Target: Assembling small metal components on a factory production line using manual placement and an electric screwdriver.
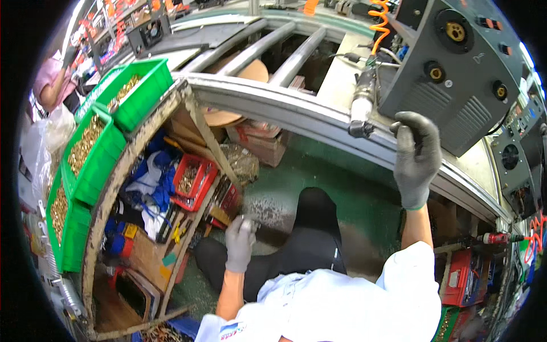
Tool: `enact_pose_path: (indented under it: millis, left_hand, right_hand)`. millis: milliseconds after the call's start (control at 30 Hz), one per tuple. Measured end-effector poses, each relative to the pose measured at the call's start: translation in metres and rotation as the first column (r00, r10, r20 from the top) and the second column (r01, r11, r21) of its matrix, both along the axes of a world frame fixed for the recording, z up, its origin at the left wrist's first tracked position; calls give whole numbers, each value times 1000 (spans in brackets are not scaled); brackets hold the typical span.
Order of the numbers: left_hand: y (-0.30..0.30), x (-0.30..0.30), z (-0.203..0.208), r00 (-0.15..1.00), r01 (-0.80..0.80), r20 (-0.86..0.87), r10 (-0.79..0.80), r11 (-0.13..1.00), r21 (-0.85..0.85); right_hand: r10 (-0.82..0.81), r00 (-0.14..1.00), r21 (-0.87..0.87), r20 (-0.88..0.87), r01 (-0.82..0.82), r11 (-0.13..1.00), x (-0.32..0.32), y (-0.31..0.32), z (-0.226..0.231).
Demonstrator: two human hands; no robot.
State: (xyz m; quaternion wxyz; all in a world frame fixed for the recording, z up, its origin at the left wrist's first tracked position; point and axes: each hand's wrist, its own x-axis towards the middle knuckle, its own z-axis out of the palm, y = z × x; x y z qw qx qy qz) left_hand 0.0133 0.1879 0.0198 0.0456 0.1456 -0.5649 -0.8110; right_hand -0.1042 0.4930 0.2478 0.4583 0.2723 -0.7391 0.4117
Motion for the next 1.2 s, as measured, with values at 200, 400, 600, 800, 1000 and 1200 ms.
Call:
enact_pose_path:
  millis: [200,400,600,800,1000,1200]
  left_hand:
    - [27,-34,88,979,163,-174,-110,930,328]
    - [69,-37,118,921,383,-199,-334,694,610]
    - [89,-36,125,876,482,-281,-392,736,475]
    - [79,-50,106,898,429,-233,-373,857,283]
    - [83,-55,99,909,414,-177,-378,868,273]
    - [87,-56,82,902,432,-130,-412,850,303]
  right_hand:
    - [293,897,336,332,-403,852,38,-45,-28]
    - [414,865,255,283,-485,837,42,-69,-64]
    - [153,987,168,54,-160,973,41,-39,-31]
    - [61,988,-192,139,-34,981,7,11,-8]
    - [157,956,-377,248,-54,925,11,2,-8]
    - [390,892,-685,230,-136,715,12,-4,-6]
